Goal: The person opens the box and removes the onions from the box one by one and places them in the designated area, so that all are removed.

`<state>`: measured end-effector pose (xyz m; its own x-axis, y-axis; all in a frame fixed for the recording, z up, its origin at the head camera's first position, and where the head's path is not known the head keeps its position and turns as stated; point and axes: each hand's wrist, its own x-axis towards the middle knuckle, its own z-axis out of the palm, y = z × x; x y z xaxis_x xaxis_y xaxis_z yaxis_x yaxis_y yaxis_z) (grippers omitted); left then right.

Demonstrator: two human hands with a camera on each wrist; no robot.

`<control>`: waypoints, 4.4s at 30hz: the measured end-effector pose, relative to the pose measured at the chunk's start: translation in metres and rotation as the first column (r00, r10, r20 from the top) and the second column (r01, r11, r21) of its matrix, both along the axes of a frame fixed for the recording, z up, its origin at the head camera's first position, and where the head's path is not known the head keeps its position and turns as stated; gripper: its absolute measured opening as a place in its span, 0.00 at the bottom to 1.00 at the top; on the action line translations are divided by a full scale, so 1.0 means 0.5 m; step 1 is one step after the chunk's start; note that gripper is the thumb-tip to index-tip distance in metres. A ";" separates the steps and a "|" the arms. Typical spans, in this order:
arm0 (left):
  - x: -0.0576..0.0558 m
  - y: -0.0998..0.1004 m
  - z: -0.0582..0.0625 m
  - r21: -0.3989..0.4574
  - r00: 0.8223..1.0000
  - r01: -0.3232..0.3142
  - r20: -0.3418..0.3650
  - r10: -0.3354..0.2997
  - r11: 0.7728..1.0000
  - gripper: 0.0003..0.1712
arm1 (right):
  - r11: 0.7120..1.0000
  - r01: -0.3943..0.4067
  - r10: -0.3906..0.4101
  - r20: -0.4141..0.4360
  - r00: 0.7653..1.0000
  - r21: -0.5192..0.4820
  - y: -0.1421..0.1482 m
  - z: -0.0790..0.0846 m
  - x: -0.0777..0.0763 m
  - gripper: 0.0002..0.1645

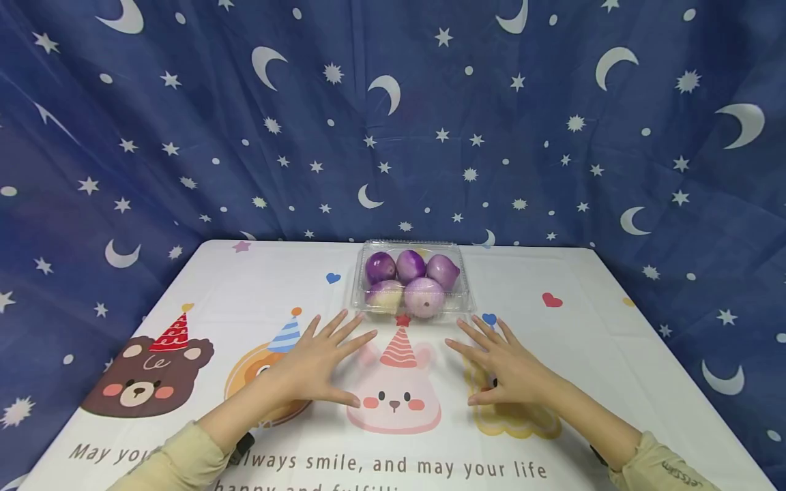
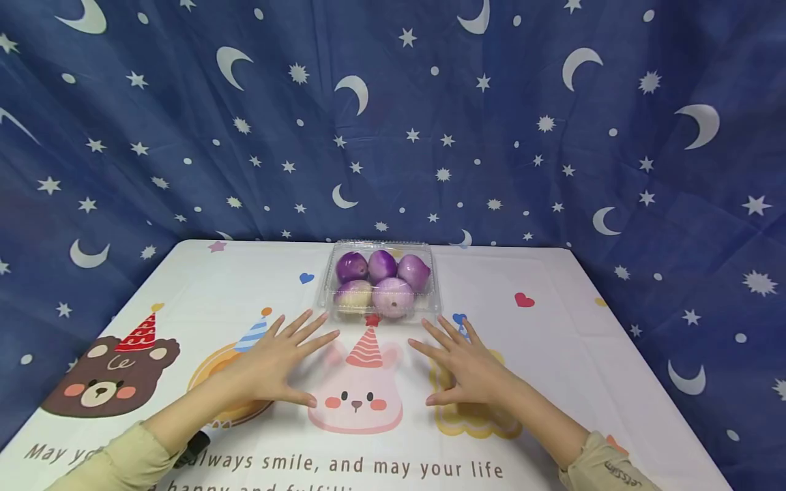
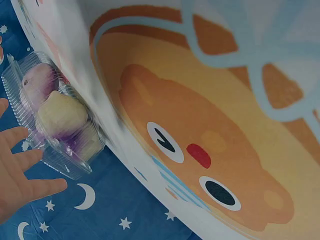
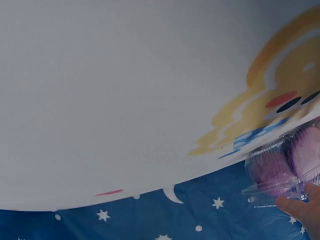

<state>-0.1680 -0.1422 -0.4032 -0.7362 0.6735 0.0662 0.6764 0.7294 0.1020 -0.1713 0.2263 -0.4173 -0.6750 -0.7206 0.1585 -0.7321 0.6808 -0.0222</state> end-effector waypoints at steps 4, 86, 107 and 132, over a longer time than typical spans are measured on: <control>0.000 0.000 0.006 0.008 1.000 -0.001 0.006 0.001 1.000 0.60 | 1.000 -0.004 0.004 -0.029 1.000 -0.002 0.002 0.007 -0.004 0.56; -0.117 -0.027 0.023 0.701 0.905 -0.425 0.316 0.285 0.573 0.16 | 0.953 -0.196 0.142 -0.230 0.963 -0.231 -0.163 0.066 -0.094 0.20; -0.161 -0.004 -0.010 0.632 0.663 -0.744 0.738 0.122 0.218 0.23 | 0.977 -0.094 0.073 -0.114 0.991 -0.193 -0.270 0.085 -0.151 0.25; -0.167 0.032 -0.018 0.391 0.345 -0.918 0.871 -0.349 0.068 0.29 | 0.985 -0.028 0.050 0.130 0.990 -0.169 -0.374 0.079 -0.214 0.15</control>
